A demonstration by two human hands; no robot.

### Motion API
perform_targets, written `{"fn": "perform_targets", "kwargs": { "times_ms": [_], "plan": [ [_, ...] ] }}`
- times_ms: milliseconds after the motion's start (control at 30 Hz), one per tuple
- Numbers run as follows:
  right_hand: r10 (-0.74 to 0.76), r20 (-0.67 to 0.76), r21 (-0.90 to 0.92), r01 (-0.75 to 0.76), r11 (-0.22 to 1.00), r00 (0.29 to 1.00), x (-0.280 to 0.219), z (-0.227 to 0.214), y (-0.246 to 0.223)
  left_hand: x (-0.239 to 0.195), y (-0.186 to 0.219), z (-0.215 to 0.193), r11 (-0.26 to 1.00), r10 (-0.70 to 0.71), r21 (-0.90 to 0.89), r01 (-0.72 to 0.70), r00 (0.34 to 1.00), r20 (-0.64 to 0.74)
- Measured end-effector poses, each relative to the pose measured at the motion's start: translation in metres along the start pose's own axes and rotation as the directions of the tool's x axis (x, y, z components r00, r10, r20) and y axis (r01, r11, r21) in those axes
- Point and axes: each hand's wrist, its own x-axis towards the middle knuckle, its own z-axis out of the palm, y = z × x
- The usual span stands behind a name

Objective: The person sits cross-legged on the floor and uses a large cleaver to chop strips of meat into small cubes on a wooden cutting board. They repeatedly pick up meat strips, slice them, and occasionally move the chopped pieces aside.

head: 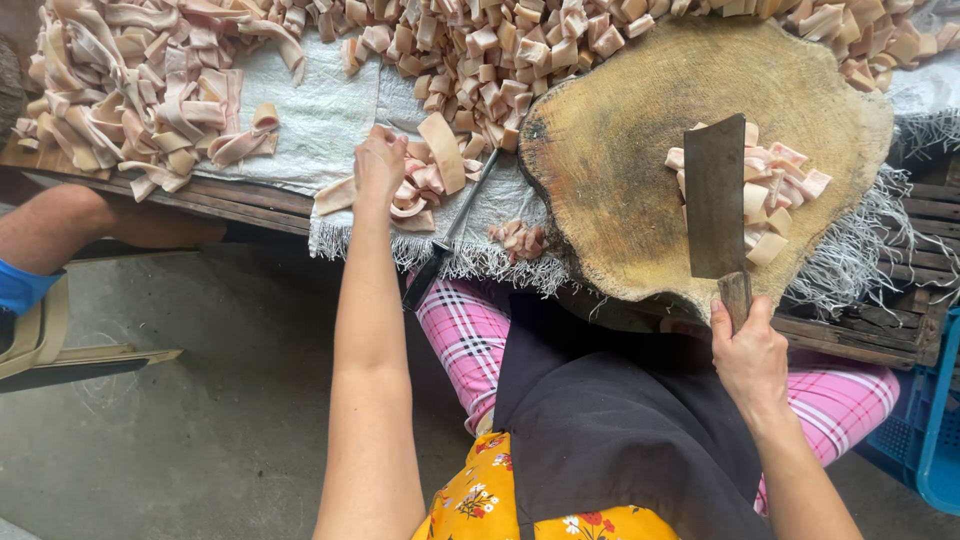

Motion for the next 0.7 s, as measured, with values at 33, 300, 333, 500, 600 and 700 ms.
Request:
{"fn": "perform_targets", "kwargs": {
  "times_ms": [33, 300, 333, 500, 600, 700],
  "plan": [
    [-0.055, -0.032, -0.028, 0.054, 0.998, 0.998, 0.001, 0.003, 0.003, 0.002, -0.006, 0.015, 1.0, 0.01, -0.015, -0.01, 1.0, -0.022],
    [-0.042, -0.055, -0.099, 0.037, 0.994, 0.998, -0.002, 0.01, 0.003, 0.012, 0.04, 0.104, 0.959, -0.24, 0.195, 0.206, 0.955, 0.172],
    [-0.033, -0.052, -0.099, 0.028, 0.995, 0.998, -0.002, 0.009, 0.001, 0.009, 0.039, 0.114, 0.93, -0.267, 0.31, 0.198, 0.944, 0.196],
    [-0.014, -0.039, -0.097, 0.01, 0.995, 0.999, -0.002, 0.006, -0.002, 0.027, -0.012, 0.114, 0.844, -0.277, -0.339, 0.417, 0.878, 0.391],
    [-0.025, -0.035, -0.087, 0.022, 0.996, 0.999, -0.002, 0.006, 0.0, 0.025, -0.03, 0.087, 0.487, -0.166, -0.707, 0.512, 0.85, 0.5],
    [-0.047, -0.039, -0.086, 0.044, 0.995, 0.998, 0.0, 0.007, 0.003, 0.025, -0.018, 0.049, 0.406, -0.175, -0.765, 0.5, 0.864, 0.471]
  ]
}}
